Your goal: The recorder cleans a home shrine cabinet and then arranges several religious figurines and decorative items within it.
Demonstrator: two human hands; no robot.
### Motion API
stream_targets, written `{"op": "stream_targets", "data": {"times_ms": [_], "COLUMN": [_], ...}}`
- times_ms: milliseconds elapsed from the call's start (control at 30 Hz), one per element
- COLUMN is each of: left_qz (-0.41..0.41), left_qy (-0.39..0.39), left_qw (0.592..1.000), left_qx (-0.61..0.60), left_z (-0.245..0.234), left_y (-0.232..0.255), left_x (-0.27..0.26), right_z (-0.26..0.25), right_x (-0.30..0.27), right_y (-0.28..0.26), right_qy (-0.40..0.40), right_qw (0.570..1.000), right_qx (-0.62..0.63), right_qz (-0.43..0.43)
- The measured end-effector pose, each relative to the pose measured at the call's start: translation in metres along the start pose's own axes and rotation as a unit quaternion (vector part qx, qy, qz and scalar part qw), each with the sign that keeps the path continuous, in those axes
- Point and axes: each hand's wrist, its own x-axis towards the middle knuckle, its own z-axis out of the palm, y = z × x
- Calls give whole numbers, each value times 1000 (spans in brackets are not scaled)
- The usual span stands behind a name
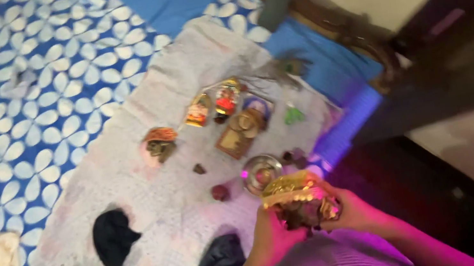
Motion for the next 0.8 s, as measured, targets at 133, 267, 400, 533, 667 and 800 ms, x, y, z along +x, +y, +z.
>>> {"op": "stream_targets", "data": {"times_ms": [133, 267, 400, 533, 667, 800], "left_qz": [98, 224, 321, 278, 287, 396], "left_qy": [-79, -176, -258, -326, -295, -291], "left_qw": [987, 934, 877, 880, 878, 820], "left_qx": [104, 217, 246, 205, 244, 293], "left_z": [76, 162, 241, 318, 377, 425], "left_y": [64, 110, 137, 167, 200, 242], "left_x": [1, 2, 16, 30, 54, 102], "right_z": [-43, -77, -110, -153, -214, -281], "right_x": [-86, -181, -251, -299, -327, -340], "right_y": [50, 57, 58, 46, 36, -11], "right_qy": [94, 195, 304, 381, 406, 444], "right_qw": [992, 973, 940, 904, 872, 847], "right_qx": [64, 117, 136, 153, 171, 124], "right_qz": [-44, -35, -70, -122, -213, -266]}}
